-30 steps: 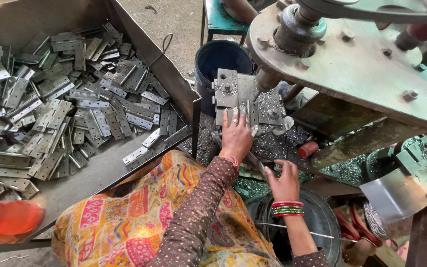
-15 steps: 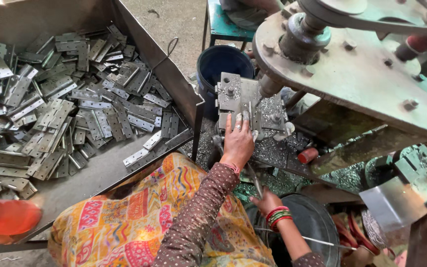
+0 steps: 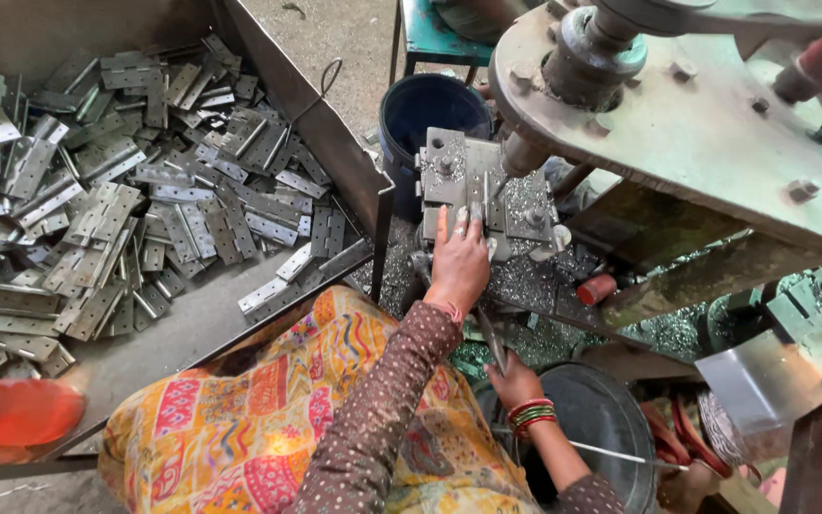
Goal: The person sits on the floor and repeatedly picks up metal hinge pieces from a bin, places them into a manual punching machine, and operates the lever to process them. The finished pieces are then dropped back into the bin.
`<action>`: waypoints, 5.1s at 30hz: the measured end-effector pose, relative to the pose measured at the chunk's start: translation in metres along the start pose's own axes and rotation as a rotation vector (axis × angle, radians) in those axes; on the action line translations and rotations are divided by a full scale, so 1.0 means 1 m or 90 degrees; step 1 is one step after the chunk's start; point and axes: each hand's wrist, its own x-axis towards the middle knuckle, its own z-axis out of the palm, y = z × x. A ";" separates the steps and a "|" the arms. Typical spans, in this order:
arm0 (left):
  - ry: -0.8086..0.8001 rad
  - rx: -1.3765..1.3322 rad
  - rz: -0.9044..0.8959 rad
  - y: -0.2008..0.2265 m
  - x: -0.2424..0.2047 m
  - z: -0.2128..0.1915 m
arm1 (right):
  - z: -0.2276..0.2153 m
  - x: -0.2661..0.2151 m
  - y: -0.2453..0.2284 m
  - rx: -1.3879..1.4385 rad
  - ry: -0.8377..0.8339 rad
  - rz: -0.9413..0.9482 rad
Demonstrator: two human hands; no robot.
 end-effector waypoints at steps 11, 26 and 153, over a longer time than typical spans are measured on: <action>0.022 0.046 -0.011 -0.010 0.036 0.007 | -0.022 0.002 -0.012 -0.029 0.034 -0.052; -0.022 0.035 -0.023 -0.013 0.048 0.017 | -0.042 0.014 -0.007 -0.130 -0.040 0.014; -0.113 0.022 -0.020 -0.015 0.029 0.009 | 0.006 0.000 0.014 -0.035 0.003 -0.004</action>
